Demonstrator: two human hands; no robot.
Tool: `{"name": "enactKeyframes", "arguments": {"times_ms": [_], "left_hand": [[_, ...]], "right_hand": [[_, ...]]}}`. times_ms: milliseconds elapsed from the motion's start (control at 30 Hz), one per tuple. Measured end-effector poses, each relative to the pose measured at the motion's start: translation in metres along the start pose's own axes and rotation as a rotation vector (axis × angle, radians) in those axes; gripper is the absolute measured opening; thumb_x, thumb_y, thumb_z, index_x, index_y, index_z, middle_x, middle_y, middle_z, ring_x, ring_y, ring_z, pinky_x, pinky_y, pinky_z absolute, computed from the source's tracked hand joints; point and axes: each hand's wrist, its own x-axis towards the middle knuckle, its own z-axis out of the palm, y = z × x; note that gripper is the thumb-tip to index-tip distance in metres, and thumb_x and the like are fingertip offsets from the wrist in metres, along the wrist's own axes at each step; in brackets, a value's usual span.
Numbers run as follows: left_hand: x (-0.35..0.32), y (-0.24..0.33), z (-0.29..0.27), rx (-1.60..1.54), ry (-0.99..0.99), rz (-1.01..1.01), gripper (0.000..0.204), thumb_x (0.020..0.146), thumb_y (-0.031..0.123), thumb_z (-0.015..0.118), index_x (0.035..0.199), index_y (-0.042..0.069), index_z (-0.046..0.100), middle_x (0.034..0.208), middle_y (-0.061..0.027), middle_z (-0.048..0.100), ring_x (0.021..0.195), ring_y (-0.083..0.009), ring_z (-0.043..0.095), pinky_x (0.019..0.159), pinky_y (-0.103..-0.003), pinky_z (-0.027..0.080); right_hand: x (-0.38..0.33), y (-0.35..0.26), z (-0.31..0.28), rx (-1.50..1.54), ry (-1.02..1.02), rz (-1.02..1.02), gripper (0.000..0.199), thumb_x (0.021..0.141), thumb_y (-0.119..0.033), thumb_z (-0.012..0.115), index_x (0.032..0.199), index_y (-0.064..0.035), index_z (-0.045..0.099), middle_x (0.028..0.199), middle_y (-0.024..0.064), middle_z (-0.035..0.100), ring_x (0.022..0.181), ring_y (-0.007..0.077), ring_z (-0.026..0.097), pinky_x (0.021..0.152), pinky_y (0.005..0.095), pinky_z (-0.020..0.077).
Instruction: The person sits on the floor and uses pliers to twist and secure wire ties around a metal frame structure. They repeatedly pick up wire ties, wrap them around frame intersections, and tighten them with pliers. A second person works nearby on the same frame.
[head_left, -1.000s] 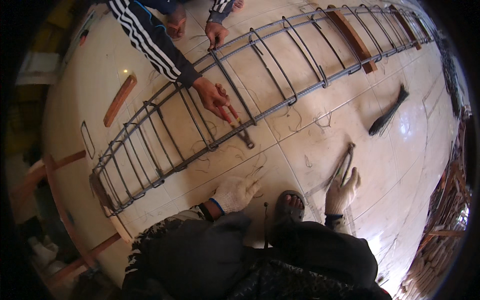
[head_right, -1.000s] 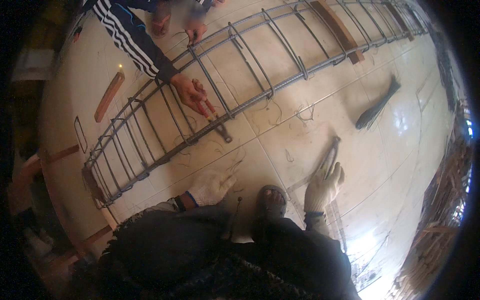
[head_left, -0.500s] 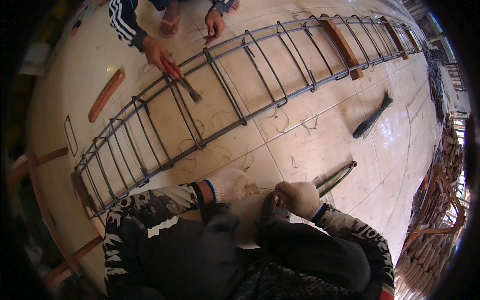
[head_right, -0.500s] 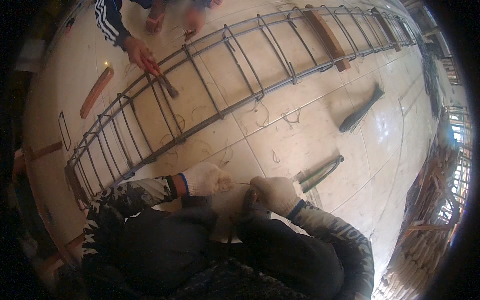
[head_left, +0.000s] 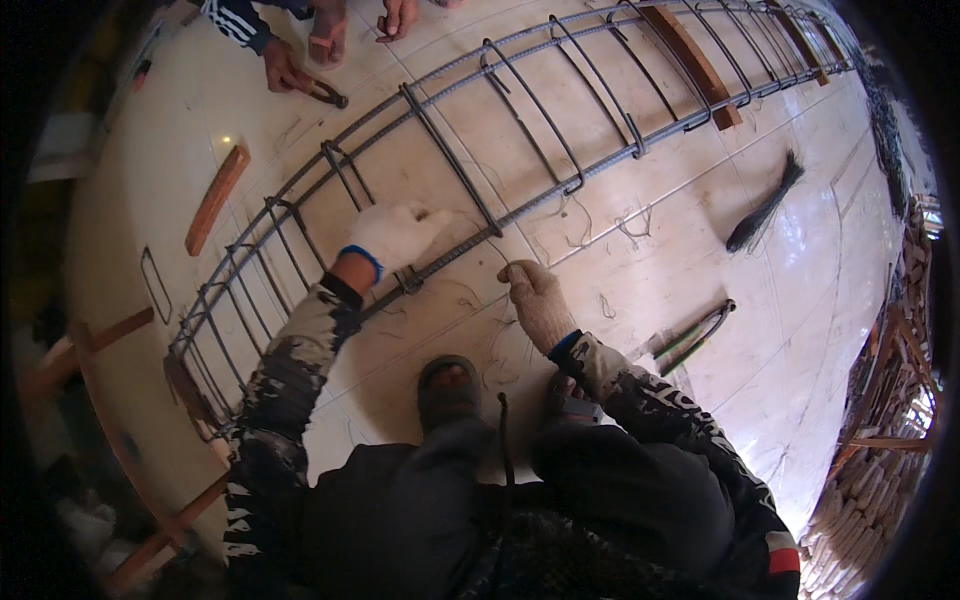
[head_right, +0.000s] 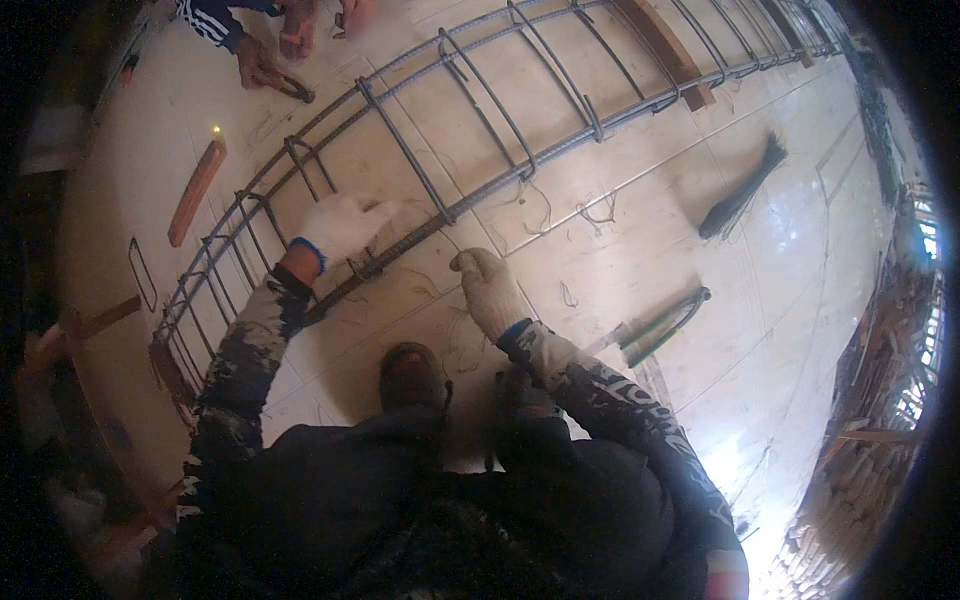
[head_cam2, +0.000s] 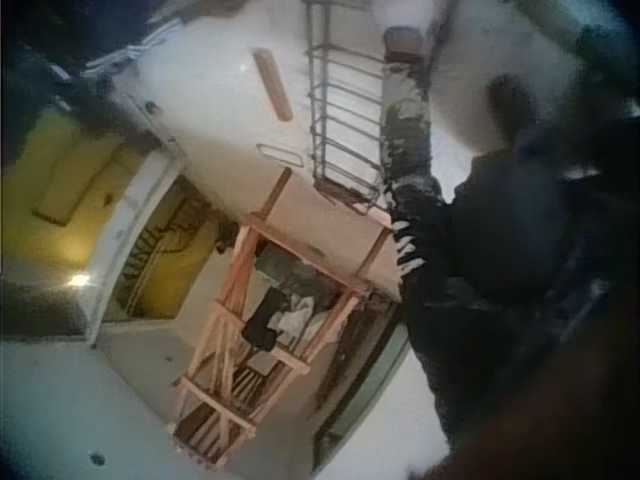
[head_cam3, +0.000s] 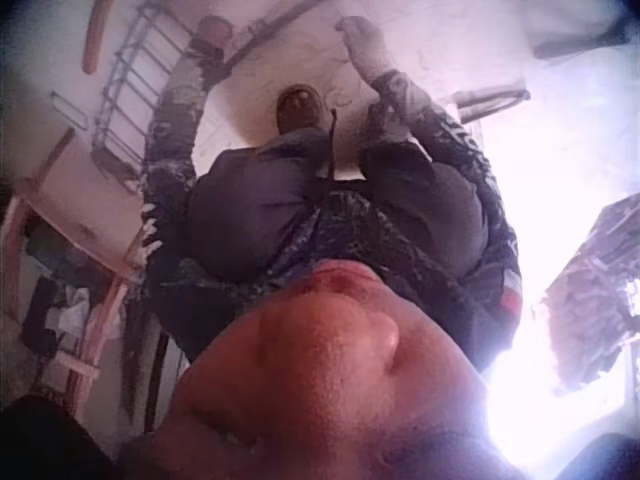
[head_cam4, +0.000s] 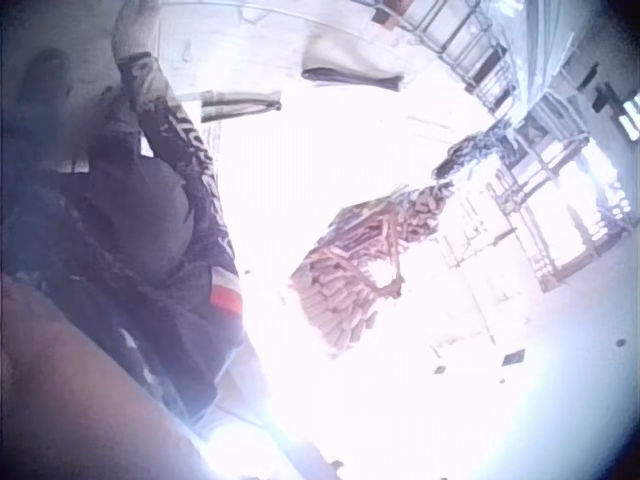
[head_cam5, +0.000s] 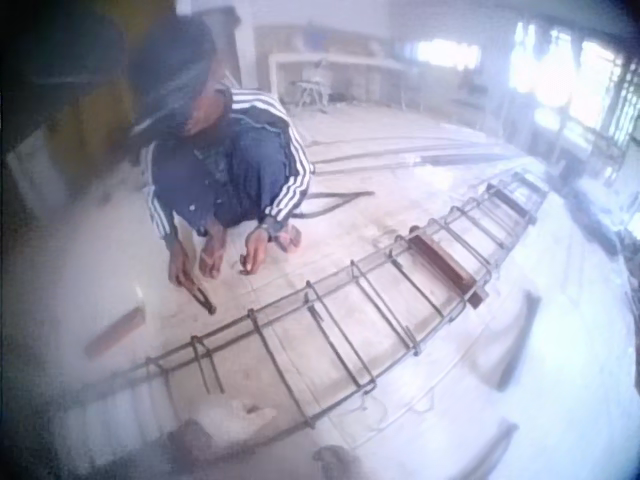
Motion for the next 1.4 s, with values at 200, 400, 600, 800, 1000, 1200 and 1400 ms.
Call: {"name": "enactKeyframes", "arguments": {"times_ms": [200,400,600,800,1000,1200,1400], "left_hand": [[0.023,0.033,0.038,-0.870,-0.121,-0.185,0.040,0.104,0.036,0.068,0.114,-0.001,0.076,0.100,-0.0093,0.078,0.089,-0.0148,0.070,0.081,-0.034,0.056],[-0.005,0.059,0.085,-0.849,0.480,-0.041,0.023,0.102,0.025,0.070,0.105,0.003,0.076,0.089,-0.0081,0.076,0.080,-0.0183,0.070,0.071,-0.033,0.055],[-0.008,0.074,0.086,-0.628,0.507,0.149,0.014,0.096,0.015,0.077,0.105,0.005,0.076,0.097,-0.0094,0.074,0.089,-0.0199,0.071,0.077,-0.034,0.056],[-0.017,0.078,0.100,-0.422,0.670,0.248,0.018,0.088,0.007,0.082,0.104,0.010,0.076,0.101,-0.0095,0.073,0.091,-0.0246,0.072,0.079,-0.036,0.057],[-0.016,0.063,0.105,-0.347,0.764,0.454,0.020,0.089,0.003,0.079,0.108,0.010,0.078,0.105,-0.0094,0.073,0.093,-0.0272,0.071,0.079,-0.037,0.057],[-0.045,0.083,0.110,-0.220,0.753,0.299,0.028,0.090,0.004,0.076,0.117,0.011,0.079,0.109,-0.0110,0.072,0.105,-0.0319,0.066,0.093,-0.043,0.053],[-0.039,0.078,0.122,-0.292,0.812,0.314,0.029,0.088,0.008,0.078,0.117,0.010,0.080,0.109,-0.0115,0.072,0.107,-0.0330,0.065,0.094,-0.046,0.052]], "right_hand": [[0.022,-0.004,0.007,-0.045,0.075,-0.111,0.032,0.109,-0.024,0.055,0.109,0.0042,0.070,0.085,0.0107,0.065,0.081,0.0198,0.059,0.077,0.0368,0.0510],[0.014,0.001,0.001,-0.133,0.139,-0.207,0.027,0.107,-0.025,0.058,0.114,-0.0022,0.071,0.103,0.0242,0.073,0.100,0.0410,0.071,0.087,0.0463,0.0549],[0.009,-0.005,-0.002,-0.231,0.237,-0.278,0.021,0.105,-0.024,0.061,0.114,-0.0068,0.070,0.104,0.0234,0.071,0.098,0.0449,0.069,0.082,0.0497,0.0555],[0.004,-0.022,-0.024,-0.324,0.159,-0.360,0.013,0.100,-0.019,0.063,0.108,-0.0107,0.069,0.090,0.0198,0.070,0.084,0.0449,0.069,0.073,0.0538,0.0547],[0.013,-0.046,-0.058,-0.529,0.085,-0.546,0.010,0.096,-0.016,0.066,0.104,-0.0124,0.071,0.089,0.0156,0.071,0.079,0.0410,0.069,0.068,0.0502,0.0551],[0.054,-0.094,-0.083,-0.780,-0.051,-0.787,0.012,0.091,-0.016,0.071,0.102,-0.0154,0.074,0.086,0.0106,0.071,0.078,0.0368,0.070,0.066,0.0474,0.0550],[0.135,-0.104,-0.055,-1.048,-0.308,-0.627,0.014,0.086,-0.021,0.075,0.095,-0.0125,0.078,0.084,0.0121,0.074,0.081,0.0372,0.072,0.069,0.0475,0.0563]]}}
